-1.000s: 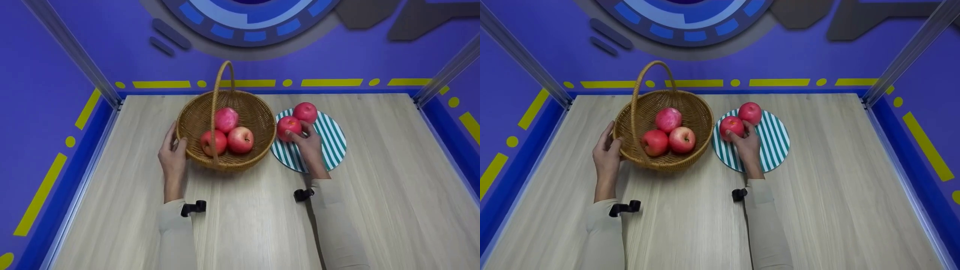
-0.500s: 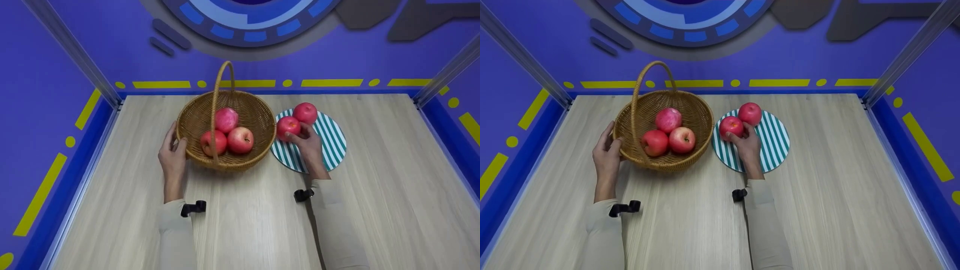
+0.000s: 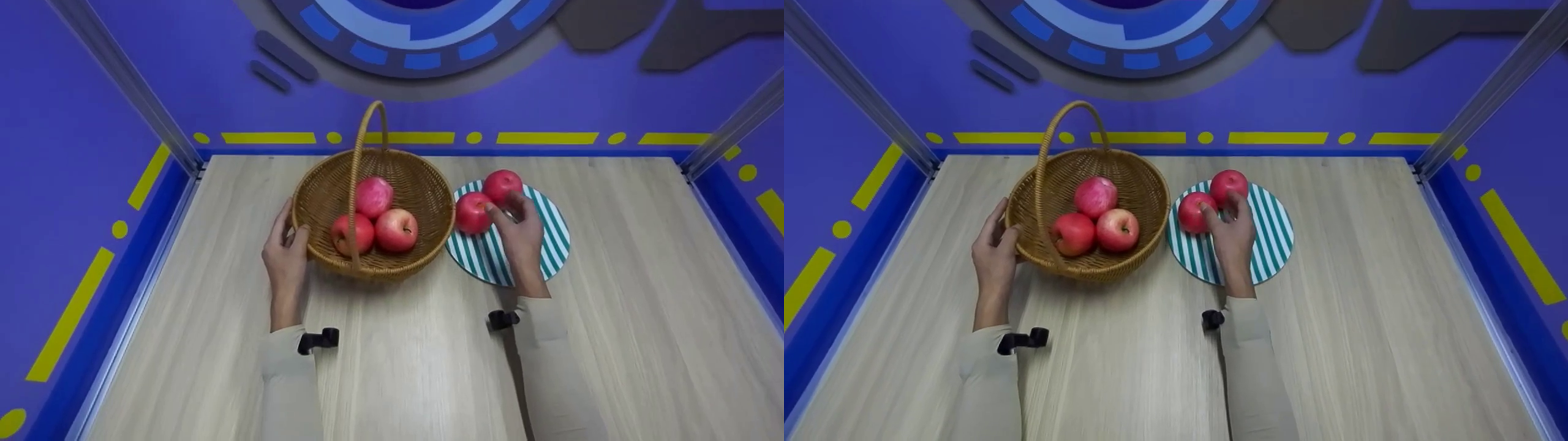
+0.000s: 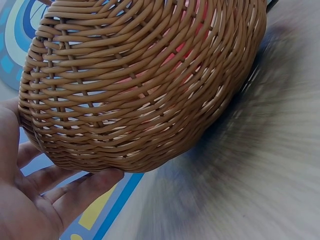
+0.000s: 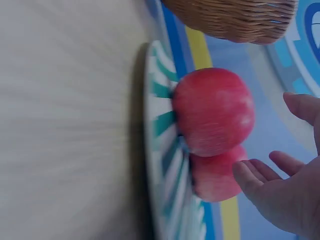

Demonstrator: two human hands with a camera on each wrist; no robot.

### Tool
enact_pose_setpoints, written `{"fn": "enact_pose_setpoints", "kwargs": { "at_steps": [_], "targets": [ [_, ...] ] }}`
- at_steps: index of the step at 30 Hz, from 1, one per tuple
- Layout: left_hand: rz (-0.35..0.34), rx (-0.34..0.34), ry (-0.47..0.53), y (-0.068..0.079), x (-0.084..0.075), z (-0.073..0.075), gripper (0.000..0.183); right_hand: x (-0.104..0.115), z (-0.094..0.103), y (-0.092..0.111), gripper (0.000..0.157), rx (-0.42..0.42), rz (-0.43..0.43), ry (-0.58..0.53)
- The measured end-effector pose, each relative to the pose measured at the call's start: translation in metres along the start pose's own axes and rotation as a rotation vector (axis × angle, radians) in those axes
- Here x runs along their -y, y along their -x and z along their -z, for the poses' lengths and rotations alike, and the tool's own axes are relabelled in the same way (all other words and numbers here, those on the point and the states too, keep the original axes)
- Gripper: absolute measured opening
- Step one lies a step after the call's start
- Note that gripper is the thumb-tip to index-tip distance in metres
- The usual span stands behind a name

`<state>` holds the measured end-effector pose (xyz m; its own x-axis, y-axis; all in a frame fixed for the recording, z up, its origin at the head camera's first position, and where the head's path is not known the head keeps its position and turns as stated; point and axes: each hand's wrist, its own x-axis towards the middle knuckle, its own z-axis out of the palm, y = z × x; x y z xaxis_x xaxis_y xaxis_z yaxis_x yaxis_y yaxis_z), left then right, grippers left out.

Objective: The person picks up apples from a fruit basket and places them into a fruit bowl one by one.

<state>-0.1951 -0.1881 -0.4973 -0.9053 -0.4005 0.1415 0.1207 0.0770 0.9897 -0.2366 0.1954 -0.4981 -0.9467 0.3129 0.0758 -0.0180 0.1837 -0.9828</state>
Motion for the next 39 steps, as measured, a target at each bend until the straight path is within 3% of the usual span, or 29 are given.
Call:
{"fn": "enact_pose_setpoints", "kwargs": {
  "at_steps": [5,18,29,39],
  "targets": [
    [-0.033,0.004,-0.029,0.001,0.003,-0.002,0.054,0.015,0.0,0.005,0.073,0.041,0.052,-0.003],
    [-0.017,0.012,-0.029,0.002,0.002,-0.005,0.055,0.042,-0.004,0.0,0.064,0.213,0.252,-0.041],
    [0.003,0.003,-0.045,0.0,0.003,-0.005,0.055,0.056,-0.011,0.0,0.063,0.372,0.386,0.067],
    [-0.011,-0.001,-0.034,-0.001,0.003,-0.002,0.054,0.074,-0.019,0.002,0.07,0.497,0.451,0.331]
  ]
}}
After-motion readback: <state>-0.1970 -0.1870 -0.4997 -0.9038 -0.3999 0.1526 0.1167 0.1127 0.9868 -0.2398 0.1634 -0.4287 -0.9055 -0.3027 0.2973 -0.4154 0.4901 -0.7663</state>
